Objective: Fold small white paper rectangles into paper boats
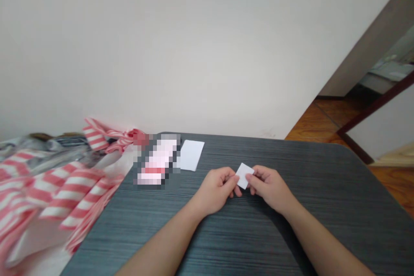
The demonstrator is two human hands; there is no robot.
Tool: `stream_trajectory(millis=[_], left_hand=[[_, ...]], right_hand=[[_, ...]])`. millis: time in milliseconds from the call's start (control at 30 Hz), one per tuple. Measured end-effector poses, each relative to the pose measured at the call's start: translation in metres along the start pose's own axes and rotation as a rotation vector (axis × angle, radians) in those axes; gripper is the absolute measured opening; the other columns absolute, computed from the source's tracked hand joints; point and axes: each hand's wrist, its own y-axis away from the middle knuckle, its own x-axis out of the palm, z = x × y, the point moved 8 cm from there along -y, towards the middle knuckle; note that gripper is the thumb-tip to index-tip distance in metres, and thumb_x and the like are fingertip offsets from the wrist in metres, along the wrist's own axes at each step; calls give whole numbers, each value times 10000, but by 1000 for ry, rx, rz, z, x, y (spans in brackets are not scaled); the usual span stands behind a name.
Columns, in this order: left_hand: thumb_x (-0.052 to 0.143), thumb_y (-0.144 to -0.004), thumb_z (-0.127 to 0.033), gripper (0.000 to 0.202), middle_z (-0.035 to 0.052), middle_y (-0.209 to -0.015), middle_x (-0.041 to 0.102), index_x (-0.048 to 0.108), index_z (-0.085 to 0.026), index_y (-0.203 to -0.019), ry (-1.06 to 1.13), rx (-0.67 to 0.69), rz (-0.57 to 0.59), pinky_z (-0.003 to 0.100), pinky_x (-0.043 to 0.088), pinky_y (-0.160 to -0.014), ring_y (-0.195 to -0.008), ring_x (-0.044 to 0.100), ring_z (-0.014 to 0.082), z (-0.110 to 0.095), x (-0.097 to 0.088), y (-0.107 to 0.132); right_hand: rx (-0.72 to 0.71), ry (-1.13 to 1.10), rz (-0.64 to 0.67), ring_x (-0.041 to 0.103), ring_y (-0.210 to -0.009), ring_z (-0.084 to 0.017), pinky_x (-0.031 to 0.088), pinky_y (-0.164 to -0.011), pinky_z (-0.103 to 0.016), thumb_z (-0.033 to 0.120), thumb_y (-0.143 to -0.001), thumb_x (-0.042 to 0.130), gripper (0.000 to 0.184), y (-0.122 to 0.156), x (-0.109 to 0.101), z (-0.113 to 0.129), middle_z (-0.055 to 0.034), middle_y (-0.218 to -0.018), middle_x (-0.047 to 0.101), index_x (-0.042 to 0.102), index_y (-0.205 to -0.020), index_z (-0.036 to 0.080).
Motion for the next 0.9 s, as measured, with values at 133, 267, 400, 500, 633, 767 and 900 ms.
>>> stream_trajectory(millis=[133, 267, 400, 500, 633, 767, 900], left_hand=[[510, -911, -397, 316, 45, -694, 713, 572, -159, -713, 12, -7, 11, 212, 411, -546, -557, 554, 113, 2, 1, 0], [513, -910, -397, 310, 47, -698, 707, 585, -156, -730, 40, 4, 17, 216, 421, -555, -555, 557, 112, 1, 1, -1], [506, -916, -403, 319, 29, -654, 681, 577, -160, -720, 46, 12, -2, 215, 426, -559, -558, 561, 115, 1, 0, -1], [496, -924, -404, 326, 23, -641, 672, 578, -161, -723, 34, 20, -6, 215, 427, -561, -559, 560, 116, 2, -1, -1], [486, -931, -401, 328, 26, -652, 674, 583, -160, -732, 35, 28, -10, 214, 423, -560, -560, 554, 114, 4, -1, -1], [491, -927, -395, 331, 31, -669, 673, 599, -153, -728, 33, 32, 0, 213, 413, -549, -562, 554, 112, 2, 0, -2], [527, -904, -387, 281, 33, -706, 685, 605, -153, -771, 77, 19, 2, 212, 416, -544, -555, 551, 107, 0, 0, -3]], right_hand=[[-36, 21, 7, 525, -514, -120, 395, -547, -231, 323, -888, 569, 243, 1, -2, 3, 24, -551, 600, 576, -686, 188], [-48, 48, -17, 530, -523, -126, 400, -557, -237, 330, -895, 563, 250, 1, -6, 3, 19, -552, 604, 579, -689, 189], [-40, 40, -41, 526, -515, -127, 394, -547, -239, 358, -897, 565, 267, 0, -8, -1, 17, -548, 602, 582, -690, 191], [-15, 5, -45, 506, -498, -122, 369, -515, -234, 382, -890, 575, 267, 0, -8, -6, 23, -548, 590, 580, -700, 194], [-10, -36, -49, 490, -496, -117, 363, -515, -231, 391, -896, 568, 267, 0, -7, -8, 29, -551, 576, 573, -714, 195], [-36, -6, -52, 508, -515, -123, 386, -545, -238, 387, -904, 556, 281, 1, -9, -3, 26, -553, 583, 562, -698, 196], [-50, 21, -47, 513, -518, -125, 397, -560, -241, 379, -902, 556, 284, 1, -9, 1, 28, -550, 587, 548, -684, 198]])
